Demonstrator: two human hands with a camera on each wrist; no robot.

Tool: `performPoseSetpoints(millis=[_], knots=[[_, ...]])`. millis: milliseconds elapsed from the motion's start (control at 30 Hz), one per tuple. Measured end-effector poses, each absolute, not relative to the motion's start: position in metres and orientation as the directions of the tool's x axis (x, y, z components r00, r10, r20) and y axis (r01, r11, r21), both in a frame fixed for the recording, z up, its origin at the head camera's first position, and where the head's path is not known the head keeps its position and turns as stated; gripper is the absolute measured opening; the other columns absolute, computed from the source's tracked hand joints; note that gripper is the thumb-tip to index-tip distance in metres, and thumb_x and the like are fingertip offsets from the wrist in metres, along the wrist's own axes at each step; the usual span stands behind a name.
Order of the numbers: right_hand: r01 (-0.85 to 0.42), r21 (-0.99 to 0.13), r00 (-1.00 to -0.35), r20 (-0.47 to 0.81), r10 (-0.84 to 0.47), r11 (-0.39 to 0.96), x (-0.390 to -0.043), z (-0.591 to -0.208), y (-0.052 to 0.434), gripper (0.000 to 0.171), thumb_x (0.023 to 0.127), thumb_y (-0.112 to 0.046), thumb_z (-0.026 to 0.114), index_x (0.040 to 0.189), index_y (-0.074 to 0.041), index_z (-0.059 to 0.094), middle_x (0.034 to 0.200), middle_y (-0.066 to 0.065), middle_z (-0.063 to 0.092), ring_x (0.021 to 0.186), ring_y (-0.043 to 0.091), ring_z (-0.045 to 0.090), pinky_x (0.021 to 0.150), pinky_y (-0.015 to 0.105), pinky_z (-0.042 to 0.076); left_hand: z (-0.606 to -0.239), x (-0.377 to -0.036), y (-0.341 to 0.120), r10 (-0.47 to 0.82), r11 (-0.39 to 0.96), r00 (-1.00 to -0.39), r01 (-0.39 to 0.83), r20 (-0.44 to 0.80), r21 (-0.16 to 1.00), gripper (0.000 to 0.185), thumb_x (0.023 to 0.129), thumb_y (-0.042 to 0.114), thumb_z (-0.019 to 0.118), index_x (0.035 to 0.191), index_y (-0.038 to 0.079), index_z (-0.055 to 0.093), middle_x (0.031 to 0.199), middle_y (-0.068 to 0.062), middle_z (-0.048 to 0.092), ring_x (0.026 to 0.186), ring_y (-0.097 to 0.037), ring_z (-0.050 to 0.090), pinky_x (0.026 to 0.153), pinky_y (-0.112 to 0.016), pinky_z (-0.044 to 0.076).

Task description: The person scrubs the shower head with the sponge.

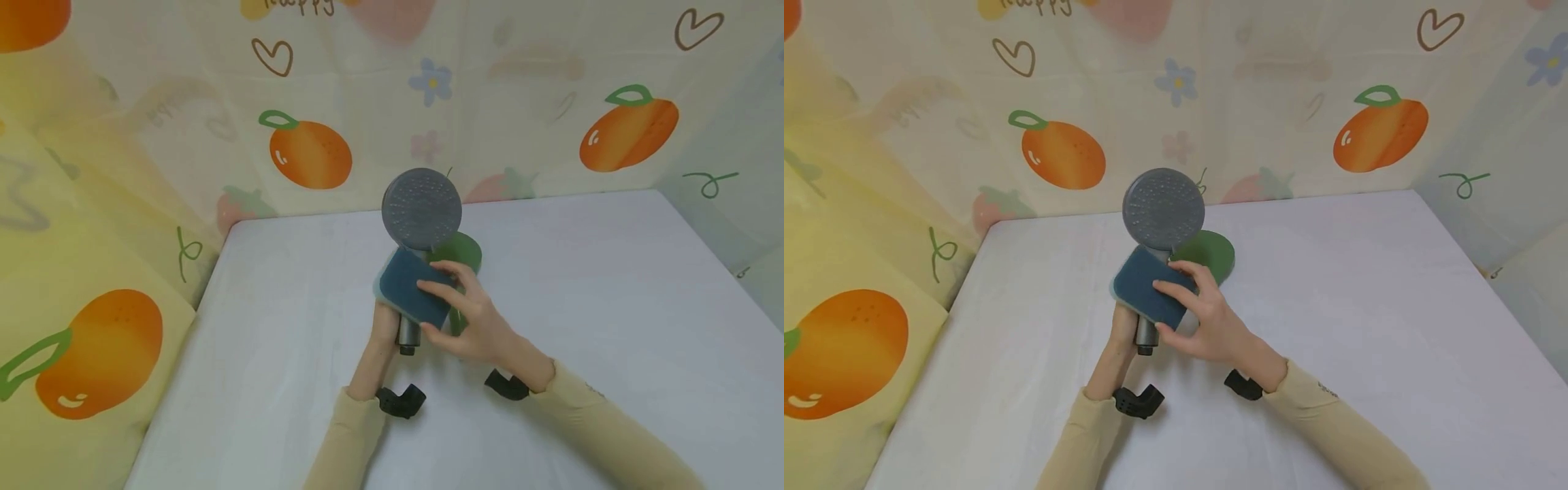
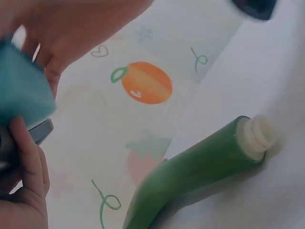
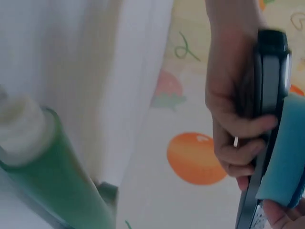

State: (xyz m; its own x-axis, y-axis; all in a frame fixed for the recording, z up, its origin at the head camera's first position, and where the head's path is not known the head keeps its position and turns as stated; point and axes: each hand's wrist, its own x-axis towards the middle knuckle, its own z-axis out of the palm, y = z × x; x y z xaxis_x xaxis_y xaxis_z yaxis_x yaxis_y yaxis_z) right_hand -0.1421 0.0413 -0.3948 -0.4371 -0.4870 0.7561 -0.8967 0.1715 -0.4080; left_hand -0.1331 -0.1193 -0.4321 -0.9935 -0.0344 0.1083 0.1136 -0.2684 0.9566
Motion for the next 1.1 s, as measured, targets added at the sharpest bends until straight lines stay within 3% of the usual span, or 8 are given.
performPoseSetpoints(millis=[67, 167, 367, 500, 633, 733, 900, 1100], knots=[[-0.878, -0.423, -0.479, 0.754, -0.45, 0.225, -0.149, -0.392, 0.041, 0.048, 0.086, -0.038, 0.06, 0.119, -0.003, 0.058, 0.128, 0.025, 0.04, 0.117, 0.035, 0.039, 0.084, 0.042, 0.04, -0.423, -0.132, -0.115, -0.017, -0.213, -0.993, 0.114, 0.113, 0.97, 0.047, 0.101, 0.035, 0.026, 0.112, -0.005, 0.048, 0.09, -0.005, 0.055, 0.075, -0.009, 0.055, 0.071, -0.028, 0.048], [-0.856, -0.443, -0.517, 0.75, -0.413, 0.266, -0.152, -0.389, 0.04, 0.049, 0.087, -0.039, 0.058, 0.12, -0.003, 0.058, 0.128, 0.025, 0.04, 0.119, 0.036, 0.039, 0.085, 0.045, 0.041, -0.418, -0.134, -0.113, -0.011, -0.188, -0.994, 0.106, 0.106, 0.976, 0.041, 0.1, 0.028, 0.029, 0.106, -0.005, 0.052, 0.077, -0.001, 0.054, 0.061, -0.009, 0.053, 0.057, -0.026, 0.046], [-0.853, -0.472, -0.52, 0.737, -0.431, 0.223, -0.141, -0.395, 0.042, 0.049, 0.086, -0.038, 0.059, 0.119, -0.002, 0.059, 0.127, 0.023, 0.042, 0.116, 0.035, 0.041, 0.085, 0.041, 0.043, -0.41, -0.131, -0.114, -0.075, -0.223, -0.993, 0.104, 0.089, 0.969, 0.032, 0.102, 0.018, 0.029, 0.101, 0.0, 0.055, 0.08, 0.003, 0.054, 0.069, -0.006, 0.052, 0.065, -0.022, 0.045], [-0.89, -0.445, -0.43, 0.736, -0.523, 0.104, -0.125, -0.403, 0.048, 0.047, 0.084, -0.033, 0.063, 0.12, -0.003, 0.058, 0.126, 0.025, 0.041, 0.113, 0.034, 0.043, 0.084, 0.038, 0.044, -0.396, -0.127, -0.117, -0.071, -0.309, -0.99, 0.136, 0.119, 0.941, 0.036, 0.102, 0.015, 0.027, 0.105, -0.007, 0.056, 0.083, 0.005, 0.056, 0.075, -0.006, 0.052, 0.07, -0.019, 0.044], [-0.916, -0.399, -0.304, 0.742, -0.597, -0.03, -0.116, -0.413, 0.056, 0.046, 0.083, -0.03, 0.065, 0.12, -0.004, 0.056, 0.124, 0.029, 0.04, 0.111, 0.034, 0.043, 0.082, 0.04, 0.046, -0.386, -0.126, -0.119, -0.035, -0.26, -0.99, 0.138, 0.134, 0.956, 0.046, 0.103, 0.018, 0.022, 0.118, -0.016, 0.049, 0.081, 0.004, 0.056, 0.074, -0.009, 0.053, 0.068, -0.02, 0.042], [-0.922, -0.383, -0.279, 0.762, -0.584, -0.06, -0.121, -0.415, 0.057, 0.046, 0.082, -0.031, 0.065, 0.119, -0.003, 0.057, 0.122, 0.03, 0.041, 0.11, 0.035, 0.043, 0.081, 0.04, 0.046, -0.386, -0.126, -0.12, -0.029, -0.245, -0.99, 0.138, 0.135, 0.96, 0.044, 0.103, 0.017, 0.021, 0.109, -0.013, 0.053, 0.076, 0.004, 0.055, 0.069, -0.009, 0.052, 0.064, -0.02, 0.042], [-0.916, -0.398, -0.375, 0.809, -0.454, 0.048, -0.14, -0.409, 0.051, 0.048, 0.083, -0.034, 0.065, 0.114, 0.003, 0.058, 0.121, 0.032, 0.042, 0.11, 0.039, 0.045, 0.087, 0.031, 0.042, -0.402, -0.132, -0.117, -0.017, -0.234, -0.987, 0.156, 0.157, 0.96, 0.039, 0.103, 0.02, 0.024, 0.093, 0.001, 0.055, 0.077, 0.004, 0.054, 0.07, -0.007, 0.051, 0.066, -0.021, 0.043], [-0.874, -0.45, -0.486, 0.798, -0.357, 0.185, -0.149, -0.4, 0.046, 0.049, 0.086, -0.036, 0.061, 0.117, 0.002, 0.058, 0.126, 0.027, 0.043, 0.115, 0.037, 0.043, 0.086, 0.031, 0.042, -0.415, -0.135, -0.115, -0.037, -0.141, -0.986, 0.167, 0.163, 0.976, 0.042, 0.103, 0.022, 0.027, 0.114, -0.01, 0.051, 0.092, -0.004, 0.055, 0.083, -0.011, 0.053, 0.08, -0.03, 0.043]])
